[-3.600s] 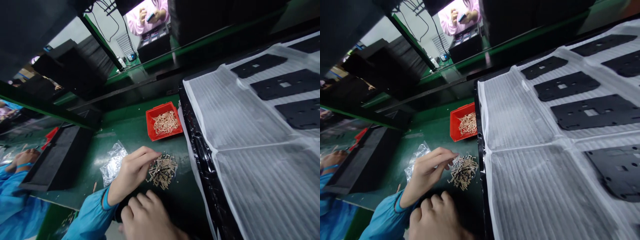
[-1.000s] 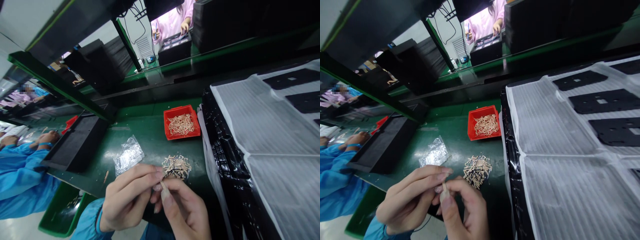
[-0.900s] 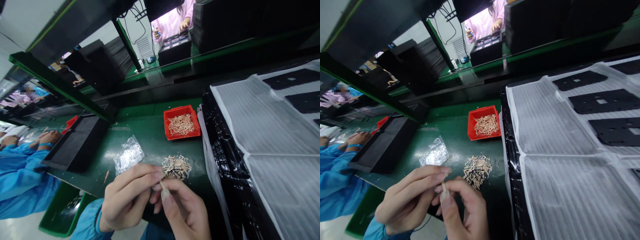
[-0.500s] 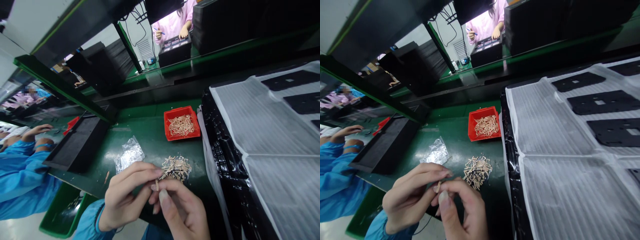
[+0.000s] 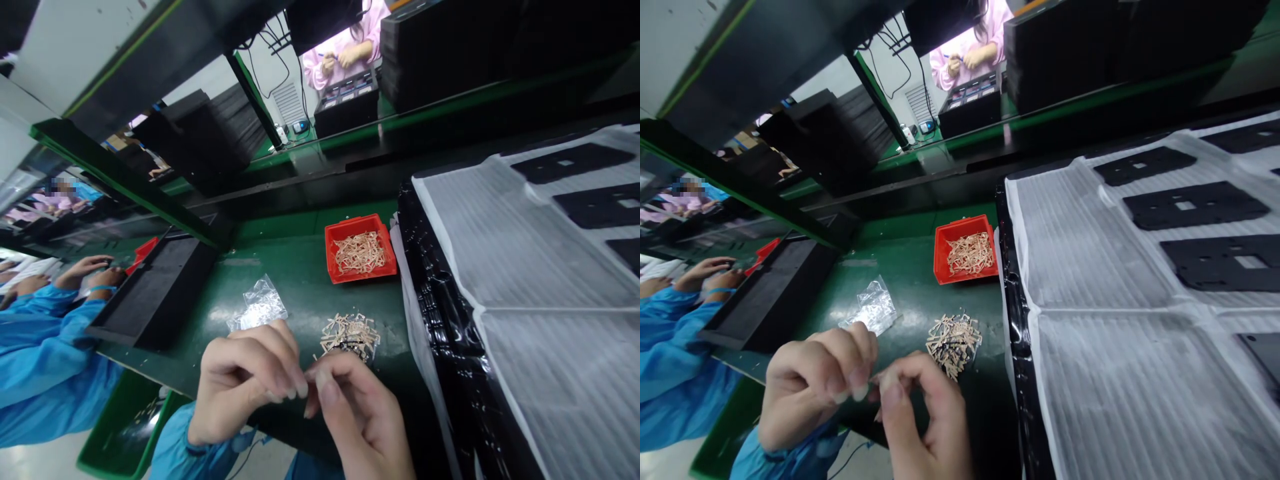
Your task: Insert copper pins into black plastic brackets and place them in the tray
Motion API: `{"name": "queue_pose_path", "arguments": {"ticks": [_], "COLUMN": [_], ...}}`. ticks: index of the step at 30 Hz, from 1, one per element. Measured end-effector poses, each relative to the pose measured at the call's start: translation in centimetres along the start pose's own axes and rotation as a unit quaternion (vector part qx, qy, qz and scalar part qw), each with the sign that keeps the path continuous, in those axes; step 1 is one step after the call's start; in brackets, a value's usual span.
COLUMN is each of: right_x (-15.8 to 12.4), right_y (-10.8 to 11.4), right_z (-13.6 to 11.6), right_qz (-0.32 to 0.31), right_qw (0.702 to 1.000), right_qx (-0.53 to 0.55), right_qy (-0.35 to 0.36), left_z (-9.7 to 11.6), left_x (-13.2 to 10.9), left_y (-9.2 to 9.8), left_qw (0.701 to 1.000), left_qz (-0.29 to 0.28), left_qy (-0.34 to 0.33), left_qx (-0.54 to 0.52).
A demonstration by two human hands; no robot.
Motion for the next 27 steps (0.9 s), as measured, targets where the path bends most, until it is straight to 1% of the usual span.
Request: {"name": "queue_pose_path", "arguments": {"ticks": [8,12,14,22,27], "right_x": [-0.19,-0.24,-0.23,0.14,0.16], "right_y": [-0.06,0.00,-0.03,-0.57,-0.74], "right_z": [0.74,1.04,1.08,0.90,0.93], "right_qz": [-0.038,-0.026,-0.032,-0.091,-0.097], "right_qw": [0.999,0.999,0.999,0.995,0.995], "right_qx": [-0.021,-0.039,-0.038,-0.009,-0.009], "right_qy": [0.006,0.016,0.018,0.036,0.036], "left_z": [0.08,-0.17,-0.25,-0.36,-0.26], "left_x": [0.81,0.75,0.66,0.80,0.65], "left_y": [-0.60,-0.84,-0.79,-0.37,-0.32], "left_qw": [0.997,0.996,0.996,0.997,0.997], "left_qz": [-0.016,-0.022,-0.025,-0.040,-0.036], "left_qy": [-0.008,-0.013,-0.019,-0.019,-0.018], "left_qx": [-0.070,-0.089,-0.089,-0.070,-0.064]}}
Point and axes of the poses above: each hand's wrist, its own x-axis towards the middle knuckle, its own y-axis out of the back of the hand, z = x × y, the point moved 4 cm from there along x, towards the middle knuckle, and after that the axes turned 6 degrees about -z, right-handed, at the moved point
